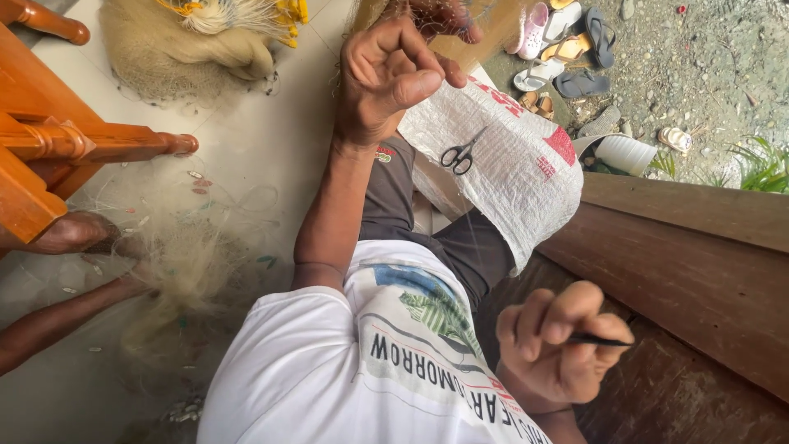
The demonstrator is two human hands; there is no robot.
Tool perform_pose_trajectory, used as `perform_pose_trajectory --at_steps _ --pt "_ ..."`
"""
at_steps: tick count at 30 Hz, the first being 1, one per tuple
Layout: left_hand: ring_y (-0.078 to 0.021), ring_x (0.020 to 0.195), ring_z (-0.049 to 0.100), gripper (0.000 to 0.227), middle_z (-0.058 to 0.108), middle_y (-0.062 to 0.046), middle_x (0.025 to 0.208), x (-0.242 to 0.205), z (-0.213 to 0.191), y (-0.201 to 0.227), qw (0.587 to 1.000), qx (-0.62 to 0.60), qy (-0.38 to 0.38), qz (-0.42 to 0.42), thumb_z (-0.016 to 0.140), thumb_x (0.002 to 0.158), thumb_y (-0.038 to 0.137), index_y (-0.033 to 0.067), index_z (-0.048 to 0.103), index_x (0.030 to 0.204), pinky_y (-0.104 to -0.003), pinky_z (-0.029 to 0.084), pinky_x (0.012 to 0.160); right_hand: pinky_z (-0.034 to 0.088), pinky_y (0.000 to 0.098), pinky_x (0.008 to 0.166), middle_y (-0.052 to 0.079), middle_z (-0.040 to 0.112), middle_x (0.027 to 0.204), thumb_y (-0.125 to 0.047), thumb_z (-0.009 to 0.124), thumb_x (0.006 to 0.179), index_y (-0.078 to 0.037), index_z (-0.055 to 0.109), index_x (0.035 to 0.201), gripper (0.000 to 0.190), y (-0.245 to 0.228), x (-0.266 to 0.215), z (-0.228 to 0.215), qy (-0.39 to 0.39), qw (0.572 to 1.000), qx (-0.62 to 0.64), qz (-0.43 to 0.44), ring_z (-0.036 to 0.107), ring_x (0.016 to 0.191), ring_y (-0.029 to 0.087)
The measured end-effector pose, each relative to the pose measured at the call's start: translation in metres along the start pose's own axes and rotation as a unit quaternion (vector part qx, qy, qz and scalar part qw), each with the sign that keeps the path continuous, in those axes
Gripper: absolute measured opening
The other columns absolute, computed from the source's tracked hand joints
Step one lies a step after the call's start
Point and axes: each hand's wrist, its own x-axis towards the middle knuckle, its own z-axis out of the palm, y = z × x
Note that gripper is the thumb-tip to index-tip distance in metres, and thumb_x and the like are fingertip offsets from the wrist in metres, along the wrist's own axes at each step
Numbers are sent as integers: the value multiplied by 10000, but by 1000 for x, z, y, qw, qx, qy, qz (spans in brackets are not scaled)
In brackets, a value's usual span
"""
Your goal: Manually attaching weights or floats to a fishing net using a threading tool and scissors.
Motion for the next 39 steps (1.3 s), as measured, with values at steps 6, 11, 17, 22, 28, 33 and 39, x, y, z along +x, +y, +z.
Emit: perform_pose_trajectory --at_steps 6,11,17,22,28,33,39 --pt "-229 982 472 34 439 -107 1047 1 1 -6 999 -10 -26 15 459 743 -8 0 453 776 -313 486 700 477 244 684 61 435 947 -128 418 865 -54 467 1072 225 11 58 -28 15 952 -268 -144 468 749 115" --pt "-216 971 470 42 443 -107 1036 1 5 2 999 6 -24 25 465 745 9 -5 457 784 -316 485 703 340 249 607 93 404 881 163 405 723 -4 543 975 332 15 121 -14 -120 803 -538 -228 352 701 150" --pt "-197 945 469 41 441 -113 1016 -2 12 17 999 33 -10 34 449 729 16 -15 462 752 -302 485 696 400 350 608 168 442 841 203 658 769 82 620 854 153 18 160 11 -297 660 -615 -312 416 759 265" --pt "-206 957 460 42 439 -123 1024 -5 9 14 1000 10 -10 26 451 741 18 -9 461 771 -310 477 698 478 367 633 203 463 855 246 632 758 106 613 886 190 22 166 12 -347 657 -613 -268 462 771 292" --pt "-183 810 490 63 452 -157 1087 -7 5 8 1000 3 12 -5 476 726 9 -32 460 770 -303 479 696 432 355 641 218 438 896 220 605 626 135 591 896 284 30 169 -2 -370 731 -531 -213 482 711 271" --pt "-198 784 499 73 460 -155 1037 -4 8 8 1000 -16 -5 4 464 718 38 -27 450 750 -291 470 664 317 313 626 152 434 817 175 602 678 97 522 844 200 31 165 1 -338 777 -507 -160 400 690 225" --pt "-46 509 246 65 386 21 611 -4 13 11 996 82 34 20 490 702 61 27 468 753 -152 202 488 297 316 640 123 348 781 84 595 653 79 601 853 200 37 157 17 -332 764 -530 -161 343 706 217"
